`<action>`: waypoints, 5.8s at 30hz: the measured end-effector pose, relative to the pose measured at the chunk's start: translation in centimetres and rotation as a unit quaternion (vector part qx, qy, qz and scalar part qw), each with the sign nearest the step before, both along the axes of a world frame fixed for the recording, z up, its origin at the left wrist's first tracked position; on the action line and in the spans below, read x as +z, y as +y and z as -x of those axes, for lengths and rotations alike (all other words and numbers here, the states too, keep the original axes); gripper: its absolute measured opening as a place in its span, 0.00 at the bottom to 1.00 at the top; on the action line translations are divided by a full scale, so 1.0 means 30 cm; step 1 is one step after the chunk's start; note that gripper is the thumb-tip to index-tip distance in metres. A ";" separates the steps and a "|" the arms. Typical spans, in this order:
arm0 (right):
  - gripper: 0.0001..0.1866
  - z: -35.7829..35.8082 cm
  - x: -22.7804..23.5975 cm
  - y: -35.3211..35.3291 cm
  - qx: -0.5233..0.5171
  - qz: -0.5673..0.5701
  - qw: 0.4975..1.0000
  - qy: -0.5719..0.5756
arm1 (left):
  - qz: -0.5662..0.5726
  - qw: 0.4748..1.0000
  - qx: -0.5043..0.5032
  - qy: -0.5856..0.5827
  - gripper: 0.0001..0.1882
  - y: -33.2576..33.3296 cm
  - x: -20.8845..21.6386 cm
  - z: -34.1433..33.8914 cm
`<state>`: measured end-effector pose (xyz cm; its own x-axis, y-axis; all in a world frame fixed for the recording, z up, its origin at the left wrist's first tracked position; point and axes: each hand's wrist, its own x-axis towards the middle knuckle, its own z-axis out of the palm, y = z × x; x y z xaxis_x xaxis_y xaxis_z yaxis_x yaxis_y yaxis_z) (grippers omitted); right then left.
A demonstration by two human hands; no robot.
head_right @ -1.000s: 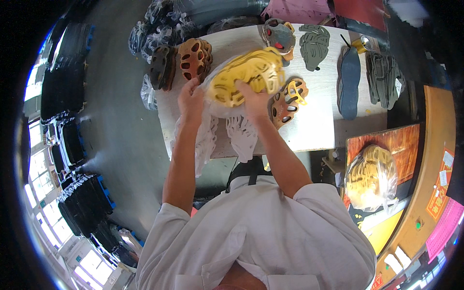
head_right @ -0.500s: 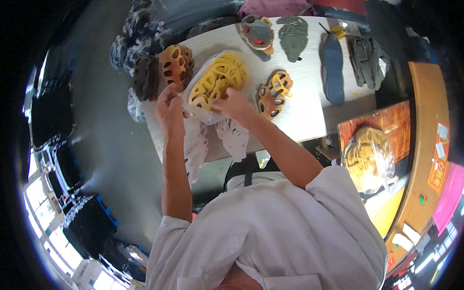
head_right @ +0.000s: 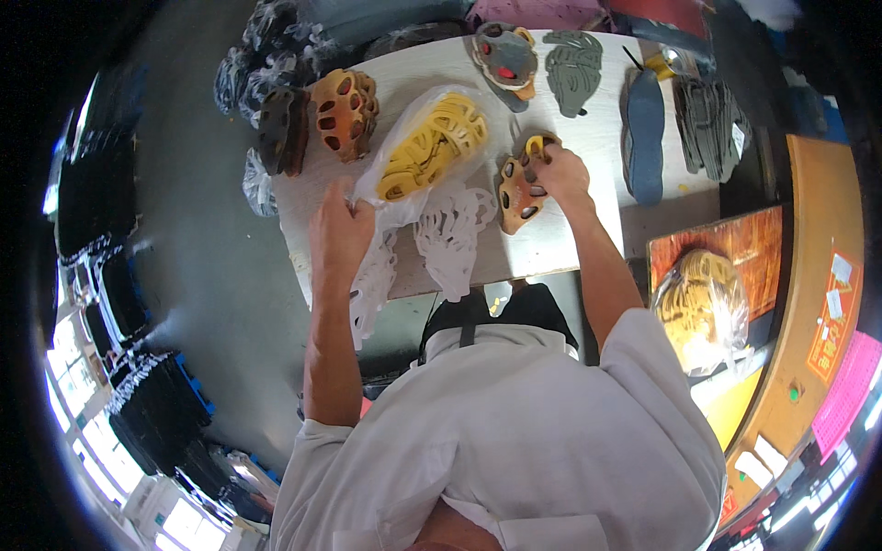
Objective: The person places yellow decorative cutouts into a clear plastic bag, ties the bag shut, and then writes on a yellow document with a red pen. They handle the cutouts and bag by hand, then place the sealed bag on the table and continue writing.
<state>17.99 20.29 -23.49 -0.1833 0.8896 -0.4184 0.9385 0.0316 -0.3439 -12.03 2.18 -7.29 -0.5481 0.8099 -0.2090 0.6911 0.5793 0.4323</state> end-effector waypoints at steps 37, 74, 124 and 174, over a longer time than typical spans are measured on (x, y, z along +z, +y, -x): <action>0.33 0.331 0.020 0.339 0.120 -0.121 0.981 0.091 | -0.388 0.534 0.227 -0.716 0.14 -0.013 -0.018 -0.040; 0.17 -0.028 0.390 0.333 0.242 -0.046 0.959 -0.138 | -0.387 0.597 0.133 -0.690 0.10 -0.014 0.044 -0.028; 0.11 -2.293 1.180 -1.884 -0.650 -0.354 0.601 0.300 | -0.255 0.387 -0.822 -0.332 0.45 -0.268 0.270 -2.728; 0.16 -2.630 0.624 -1.504 -0.267 -0.093 0.763 0.581 | -0.258 0.605 -0.747 -0.096 0.21 -0.554 0.256 -3.025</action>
